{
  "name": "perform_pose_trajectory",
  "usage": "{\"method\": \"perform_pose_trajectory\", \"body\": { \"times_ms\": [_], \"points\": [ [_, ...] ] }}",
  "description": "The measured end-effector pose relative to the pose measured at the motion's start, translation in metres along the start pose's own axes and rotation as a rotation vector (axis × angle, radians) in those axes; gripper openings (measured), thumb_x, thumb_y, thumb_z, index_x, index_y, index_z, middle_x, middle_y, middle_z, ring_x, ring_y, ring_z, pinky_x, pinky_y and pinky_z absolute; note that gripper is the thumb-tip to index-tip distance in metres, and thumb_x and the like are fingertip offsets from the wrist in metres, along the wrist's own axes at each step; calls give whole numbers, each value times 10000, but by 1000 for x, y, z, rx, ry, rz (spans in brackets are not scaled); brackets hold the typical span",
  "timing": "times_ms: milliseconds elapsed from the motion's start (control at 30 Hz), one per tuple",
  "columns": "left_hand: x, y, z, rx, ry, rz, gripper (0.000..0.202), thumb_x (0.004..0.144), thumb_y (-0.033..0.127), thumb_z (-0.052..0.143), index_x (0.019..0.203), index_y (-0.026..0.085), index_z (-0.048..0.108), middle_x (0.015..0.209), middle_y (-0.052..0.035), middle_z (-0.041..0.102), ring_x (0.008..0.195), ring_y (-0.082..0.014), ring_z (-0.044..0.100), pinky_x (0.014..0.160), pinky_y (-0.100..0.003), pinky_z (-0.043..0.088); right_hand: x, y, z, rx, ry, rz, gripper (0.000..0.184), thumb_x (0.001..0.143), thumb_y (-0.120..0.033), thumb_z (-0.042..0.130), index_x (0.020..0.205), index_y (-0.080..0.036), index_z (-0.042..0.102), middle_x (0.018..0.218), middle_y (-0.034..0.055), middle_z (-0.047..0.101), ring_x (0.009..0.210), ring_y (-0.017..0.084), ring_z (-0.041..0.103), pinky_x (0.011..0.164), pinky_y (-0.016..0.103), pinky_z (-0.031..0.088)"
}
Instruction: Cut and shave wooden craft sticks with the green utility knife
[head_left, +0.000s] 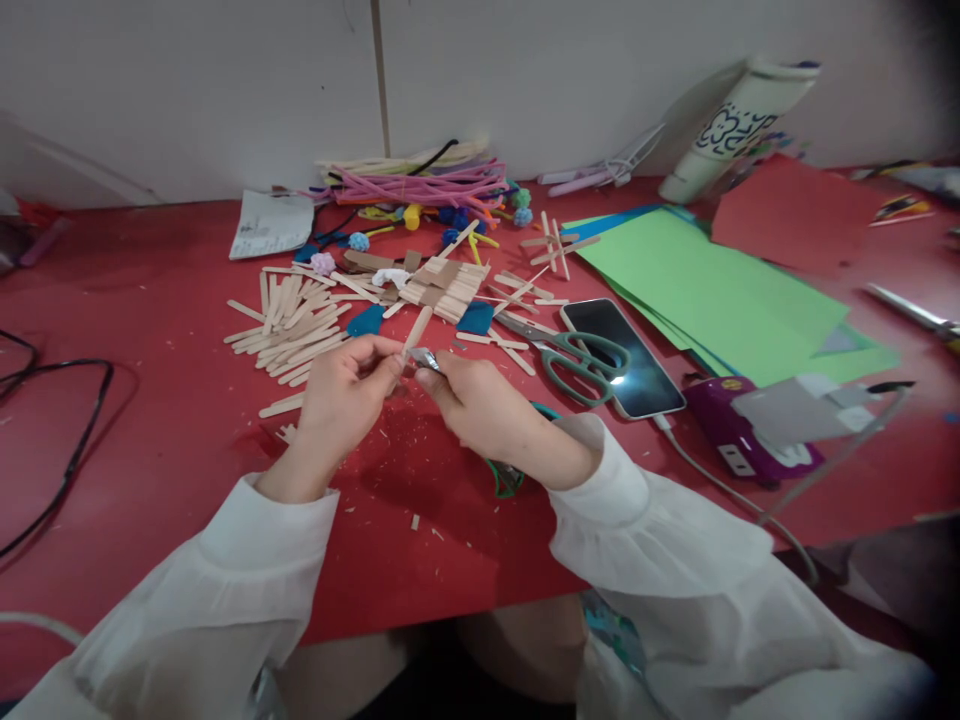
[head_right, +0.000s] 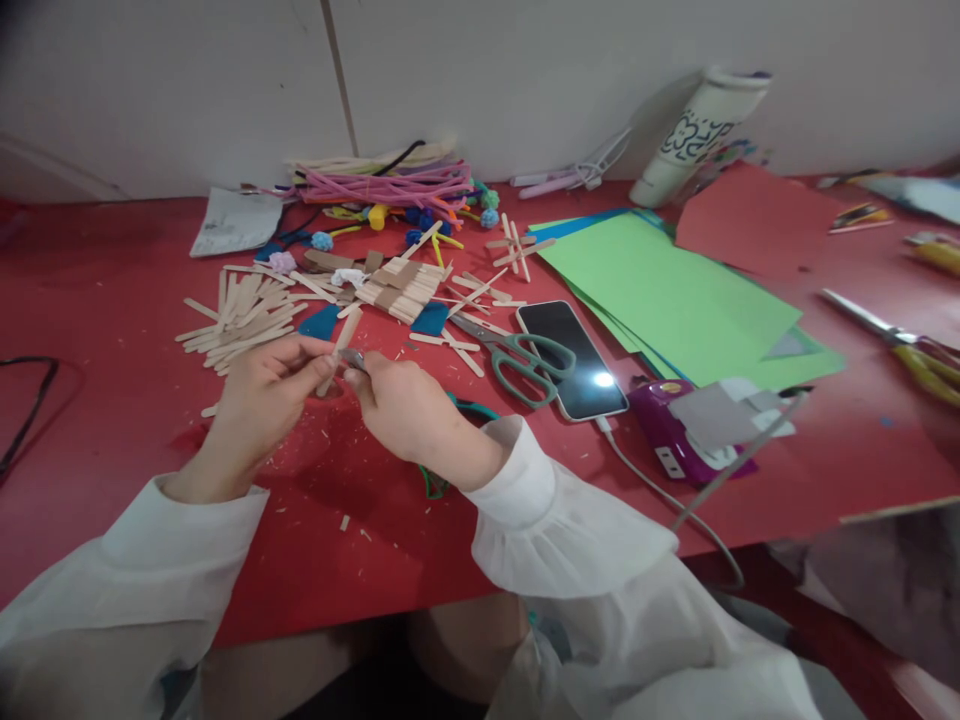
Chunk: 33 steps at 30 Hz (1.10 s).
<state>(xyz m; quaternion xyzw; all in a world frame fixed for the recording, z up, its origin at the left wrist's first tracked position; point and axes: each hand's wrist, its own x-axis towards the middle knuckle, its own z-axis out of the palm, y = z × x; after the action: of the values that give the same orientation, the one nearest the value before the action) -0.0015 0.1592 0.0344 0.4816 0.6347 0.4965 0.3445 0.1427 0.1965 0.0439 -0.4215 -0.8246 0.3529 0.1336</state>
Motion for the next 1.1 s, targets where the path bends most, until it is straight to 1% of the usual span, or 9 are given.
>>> {"method": "perform_pose_trajectory", "body": {
  "times_ms": [133, 233, 333, 500, 633, 733, 833, 967, 1100],
  "points": [
    [-1, -1, 2, -55, 20, -13, 88, 701, 251, 599, 712, 168, 627, 553, 36, 557, 490, -81, 497, 516, -206, 426, 0, 0, -1, 415, -163, 115, 207, 942, -293, 329, 776, -195, 407, 447, -82, 435, 308, 73, 448, 346, 173, 316],
    [0, 0, 2, -57, 24, 4, 73, 697, 237, 593, 699, 171, 624, 511, 51, 511, 477, -76, 461, 491, -200, 383, 1, 2, 0, 563, -204, 138, 206, 937, -277, 329, 759, -197, 393, 430, -96, 424, 284, 64, 438, 316, 157, 319],
    [1, 0, 1, -71, 3, -26, 74, 698, 239, 588, 689, 174, 623, 480, 55, 497, 465, -81, 467, 487, -204, 381, 1, 3, 0, 432, -168, 82, 202, 939, -282, 332, 788, -191, 428, 456, -85, 435, 311, 71, 449, 346, 172, 319],
    [2, -3, -3, -1, -25, -19, 83, 715, 251, 599, 726, 186, 650, 517, 50, 545, 484, -82, 499, 515, -210, 401, 0, 3, 0, -150, 32, -66, 204, 937, -278, 368, 869, -156, 516, 611, 20, 569, 516, 132, 516, 474, 236, 275],
    [2, -2, -4, -6, -27, -33, 72, 718, 224, 587, 715, 184, 647, 495, 52, 531, 473, -82, 492, 511, -210, 400, -1, 2, 0, -351, 52, -69, 258, 942, -291, 331, 969, -131, 532, 661, 65, 622, 529, 162, 520, 474, 269, 194],
    [1, 2, 0, -75, -33, -83, 61, 702, 209, 589, 689, 171, 635, 449, 59, 486, 443, -81, 470, 489, -213, 399, -1, 0, 0, -354, 61, -56, 246, 940, -283, 335, 963, -133, 529, 671, 66, 622, 536, 157, 523, 474, 269, 186],
    [-1, 3, 5, -144, -22, -122, 74, 682, 223, 618, 711, 158, 638, 468, 57, 499, 450, -76, 471, 496, -213, 417, 0, -1, -3, -209, 45, -29, 214, 938, -276, 356, 870, -152, 516, 655, 43, 592, 545, 140, 518, 478, 247, 234],
    [0, 0, 10, -233, 34, -84, 100, 674, 242, 638, 719, 152, 638, 492, 51, 521, 477, -70, 466, 509, -209, 423, 1, 0, -4, -5, 10, -12, 201, 937, -279, 376, 786, -176, 461, 539, -22, 505, 458, 101, 480, 472, 223, 273],
    [0, -2, 10, -284, 93, -97, 111, 652, 235, 658, 720, 150, 635, 495, 52, 539, 480, -70, 485, 521, -212, 450, 0, 3, -3, 65, 9, -36, 206, 934, -268, 372, 754, -185, 428, 483, -52, 451, 412, 88, 453, 465, 217, 280]
  ]
}}
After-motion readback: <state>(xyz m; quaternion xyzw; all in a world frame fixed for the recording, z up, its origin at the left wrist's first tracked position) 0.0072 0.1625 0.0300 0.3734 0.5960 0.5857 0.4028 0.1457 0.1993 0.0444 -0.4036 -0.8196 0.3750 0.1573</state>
